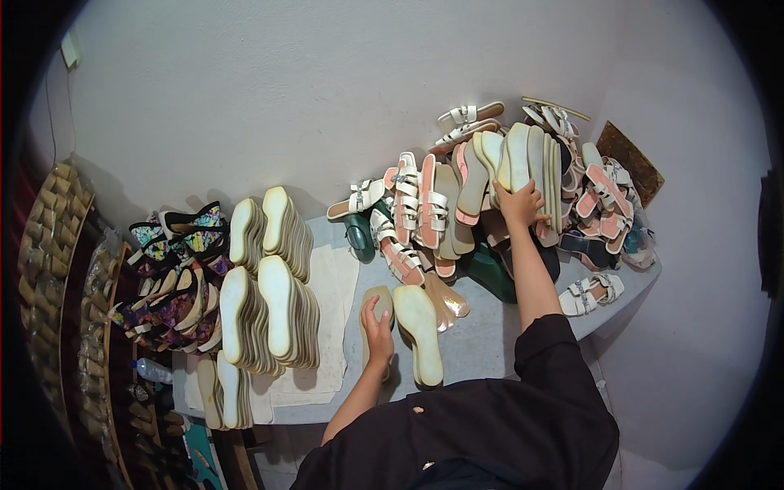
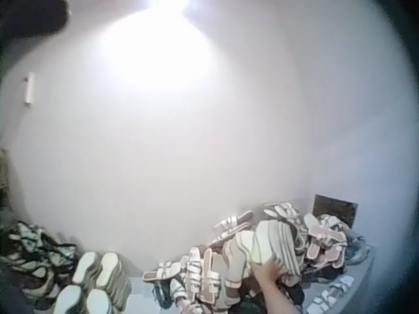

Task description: Organizing and stacking shoe soles and components on a workbench.

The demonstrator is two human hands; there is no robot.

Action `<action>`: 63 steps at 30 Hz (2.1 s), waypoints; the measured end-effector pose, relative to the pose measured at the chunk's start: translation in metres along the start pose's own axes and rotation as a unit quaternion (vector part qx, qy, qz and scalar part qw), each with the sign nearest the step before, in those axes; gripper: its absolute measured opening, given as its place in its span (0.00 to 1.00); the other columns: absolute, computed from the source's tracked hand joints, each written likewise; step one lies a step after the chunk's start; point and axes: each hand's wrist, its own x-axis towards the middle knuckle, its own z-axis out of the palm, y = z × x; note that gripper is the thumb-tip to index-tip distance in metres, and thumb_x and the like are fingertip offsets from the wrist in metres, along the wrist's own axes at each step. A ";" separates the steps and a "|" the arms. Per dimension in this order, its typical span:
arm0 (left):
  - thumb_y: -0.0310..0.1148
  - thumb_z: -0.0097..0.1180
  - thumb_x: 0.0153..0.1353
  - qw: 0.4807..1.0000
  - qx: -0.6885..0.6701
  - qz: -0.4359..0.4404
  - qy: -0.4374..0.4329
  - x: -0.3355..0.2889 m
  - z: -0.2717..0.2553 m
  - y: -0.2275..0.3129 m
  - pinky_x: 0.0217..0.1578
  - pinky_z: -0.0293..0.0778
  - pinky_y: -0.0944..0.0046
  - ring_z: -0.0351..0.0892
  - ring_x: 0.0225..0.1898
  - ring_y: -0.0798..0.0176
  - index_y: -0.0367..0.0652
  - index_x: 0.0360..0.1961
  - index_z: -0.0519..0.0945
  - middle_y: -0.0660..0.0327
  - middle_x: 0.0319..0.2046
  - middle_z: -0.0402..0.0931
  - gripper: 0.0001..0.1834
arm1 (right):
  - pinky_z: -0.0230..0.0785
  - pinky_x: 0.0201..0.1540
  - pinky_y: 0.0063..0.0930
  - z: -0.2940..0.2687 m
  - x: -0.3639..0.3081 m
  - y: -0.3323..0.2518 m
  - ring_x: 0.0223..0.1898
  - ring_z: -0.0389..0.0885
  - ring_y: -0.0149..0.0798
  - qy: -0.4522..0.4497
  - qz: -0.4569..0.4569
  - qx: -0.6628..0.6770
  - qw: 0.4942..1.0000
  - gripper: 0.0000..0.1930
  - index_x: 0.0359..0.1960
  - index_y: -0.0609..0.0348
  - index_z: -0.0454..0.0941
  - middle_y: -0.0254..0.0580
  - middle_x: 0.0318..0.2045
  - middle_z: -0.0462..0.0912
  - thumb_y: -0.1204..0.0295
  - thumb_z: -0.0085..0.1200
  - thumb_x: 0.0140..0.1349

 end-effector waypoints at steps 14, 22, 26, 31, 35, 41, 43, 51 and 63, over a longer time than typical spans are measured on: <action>0.36 0.45 0.62 0.990 -0.129 -0.035 -0.048 0.029 0.007 0.034 0.56 0.55 0.62 0.61 0.56 0.58 0.39 0.53 0.66 0.53 0.52 0.63 0.20 | 0.35 0.57 0.56 -0.010 -0.141 0.017 0.53 0.61 0.47 0.051 -0.295 0.263 0.917 0.35 0.56 0.61 0.62 0.46 0.46 0.69 0.56 0.55 0.47; 0.38 0.45 0.64 0.952 -0.275 -0.116 -0.068 0.036 0.018 0.054 0.43 0.68 0.69 0.71 0.42 0.68 0.38 0.53 0.62 0.59 0.43 0.71 0.20 | 0.40 0.56 0.48 -0.039 -0.261 0.047 0.53 0.60 0.49 -0.202 -0.439 0.243 0.841 0.38 0.55 0.61 0.62 0.48 0.47 0.67 0.58 0.61 0.43; 0.30 0.49 0.60 0.963 -0.232 -0.137 -0.003 0.021 -0.017 0.000 0.41 0.69 0.68 0.72 0.39 0.68 0.36 0.47 0.66 0.57 0.40 0.72 0.16 | 0.38 0.57 0.47 -0.047 -0.264 0.054 0.55 0.59 0.49 -0.295 -0.459 0.217 0.810 0.38 0.56 0.55 0.62 0.47 0.48 0.66 0.58 0.61 0.41; 0.29 0.47 0.58 0.989 -0.080 -0.128 -0.006 -0.010 -0.071 -0.038 0.46 0.67 0.64 0.73 0.44 0.60 0.35 0.53 0.64 0.52 0.44 0.73 0.21 | 0.42 0.57 0.42 -0.034 -0.245 0.073 0.54 0.60 0.46 -0.300 -0.334 0.240 0.861 0.29 0.50 0.54 0.67 0.43 0.48 0.68 0.63 0.59 0.43; 0.34 0.49 0.55 0.978 0.037 -0.207 -0.002 -0.034 -0.078 -0.031 0.47 0.67 0.60 0.74 0.46 0.50 0.34 0.53 0.64 0.45 0.44 0.73 0.25 | 0.43 0.57 0.40 -0.031 -0.235 0.082 0.54 0.61 0.45 -0.286 -0.299 0.240 0.878 0.26 0.48 0.55 0.69 0.42 0.48 0.69 0.67 0.58 0.44; 0.39 0.48 0.54 0.940 0.252 -0.218 -0.072 -0.048 -0.067 -0.039 0.44 0.68 0.54 0.75 0.41 0.44 0.35 0.44 0.69 0.43 0.39 0.75 0.20 | 0.46 0.57 0.38 -0.030 -0.230 0.084 0.53 0.63 0.44 -0.282 -0.260 0.252 0.889 0.23 0.46 0.55 0.71 0.41 0.47 0.70 0.71 0.56 0.44; 0.41 0.48 0.53 0.946 0.239 -0.214 -0.056 -0.053 -0.064 -0.045 0.45 0.61 0.47 0.73 0.42 0.41 0.36 0.43 0.69 0.43 0.37 0.76 0.21 | 0.47 0.57 0.37 -0.029 -0.230 0.086 0.53 0.63 0.44 -0.280 -0.260 0.249 0.890 0.23 0.46 0.55 0.71 0.41 0.46 0.70 0.71 0.55 0.44; 0.41 0.46 0.57 0.952 0.186 -0.240 -0.034 -0.067 -0.053 -0.054 0.48 0.55 0.49 0.72 0.46 0.44 0.38 0.48 0.64 0.45 0.42 0.74 0.22 | 0.43 0.56 0.40 -0.020 -0.232 0.097 0.53 0.61 0.44 -0.310 -0.241 0.257 0.883 0.22 0.46 0.53 0.71 0.41 0.47 0.70 0.68 0.56 0.45; 0.41 0.48 0.55 0.928 0.283 -0.240 -0.036 -0.062 -0.044 -0.041 0.51 0.49 0.44 0.57 0.57 0.47 0.38 0.53 0.60 0.44 0.55 0.59 0.27 | 0.43 0.56 0.39 -0.016 -0.235 0.102 0.54 0.61 0.44 -0.325 -0.235 0.265 0.877 0.21 0.45 0.52 0.72 0.41 0.47 0.70 0.68 0.56 0.45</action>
